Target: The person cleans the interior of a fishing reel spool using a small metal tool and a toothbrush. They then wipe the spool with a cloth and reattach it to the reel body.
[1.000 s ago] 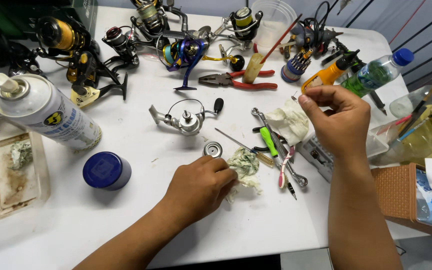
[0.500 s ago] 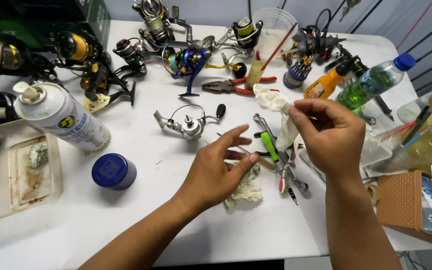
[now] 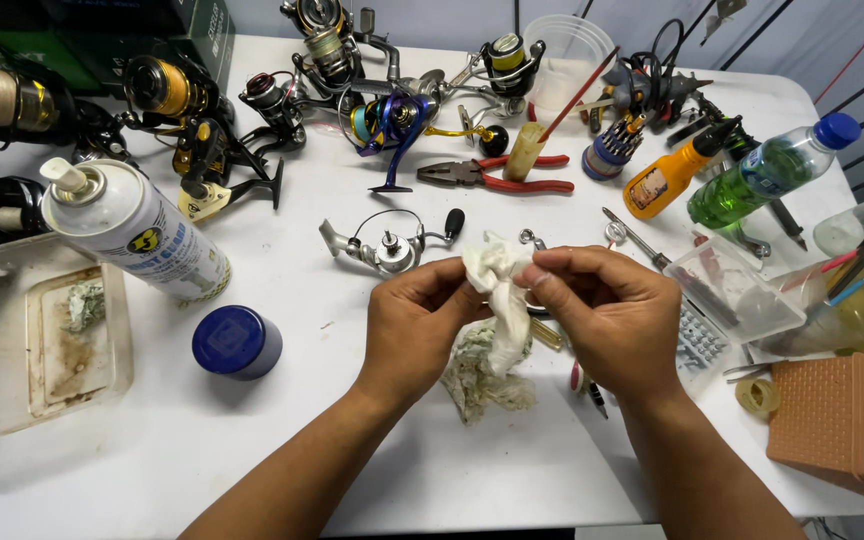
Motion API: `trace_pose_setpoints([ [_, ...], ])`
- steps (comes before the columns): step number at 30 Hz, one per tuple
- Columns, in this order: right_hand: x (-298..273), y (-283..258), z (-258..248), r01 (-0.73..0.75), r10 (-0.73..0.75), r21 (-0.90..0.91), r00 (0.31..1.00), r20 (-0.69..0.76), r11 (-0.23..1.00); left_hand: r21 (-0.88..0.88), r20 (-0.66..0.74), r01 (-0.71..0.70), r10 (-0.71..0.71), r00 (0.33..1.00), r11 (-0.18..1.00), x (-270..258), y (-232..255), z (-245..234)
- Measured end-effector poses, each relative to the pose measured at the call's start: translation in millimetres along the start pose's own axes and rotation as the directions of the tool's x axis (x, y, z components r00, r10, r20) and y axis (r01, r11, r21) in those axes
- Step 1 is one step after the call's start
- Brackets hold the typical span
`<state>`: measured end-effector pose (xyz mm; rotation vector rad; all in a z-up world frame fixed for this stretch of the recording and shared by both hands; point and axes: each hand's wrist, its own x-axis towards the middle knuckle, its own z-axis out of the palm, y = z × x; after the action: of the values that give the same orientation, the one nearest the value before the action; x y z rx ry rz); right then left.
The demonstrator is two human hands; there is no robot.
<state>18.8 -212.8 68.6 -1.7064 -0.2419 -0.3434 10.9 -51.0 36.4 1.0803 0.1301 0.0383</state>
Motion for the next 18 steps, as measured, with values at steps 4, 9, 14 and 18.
trace_pose_setpoints([
  [4, -0.5, 0.9, -1.6, -0.014, 0.015, 0.028, 1.0, -0.023, 1.0, -0.042, -0.051, -0.025, 0.023, 0.998, 0.999, -0.4, 0.3, 1.8],
  [9, -3.0, 1.1, 0.3, 0.006, -0.007, -0.062, 1.0, -0.016, 0.998, 0.039, 0.079, -0.101, 0.098, 0.992, 0.994, -6.1, 1.6, 1.9],
  [14, -8.1, -1.7, 5.2, -0.034, 0.034, -0.023, 0.999, 0.017, 0.999, 0.004, 0.035, -0.042, 0.042, 0.998, 0.999, 2.7, -11.9, -8.3],
  [18, -10.3, -3.0, 8.3, -0.06, 0.06, 0.012, 0.998, 0.013, 0.998, -0.009, -0.001, -0.084, 0.084, 0.997, 0.996, 3.9, -8.3, -10.2],
])
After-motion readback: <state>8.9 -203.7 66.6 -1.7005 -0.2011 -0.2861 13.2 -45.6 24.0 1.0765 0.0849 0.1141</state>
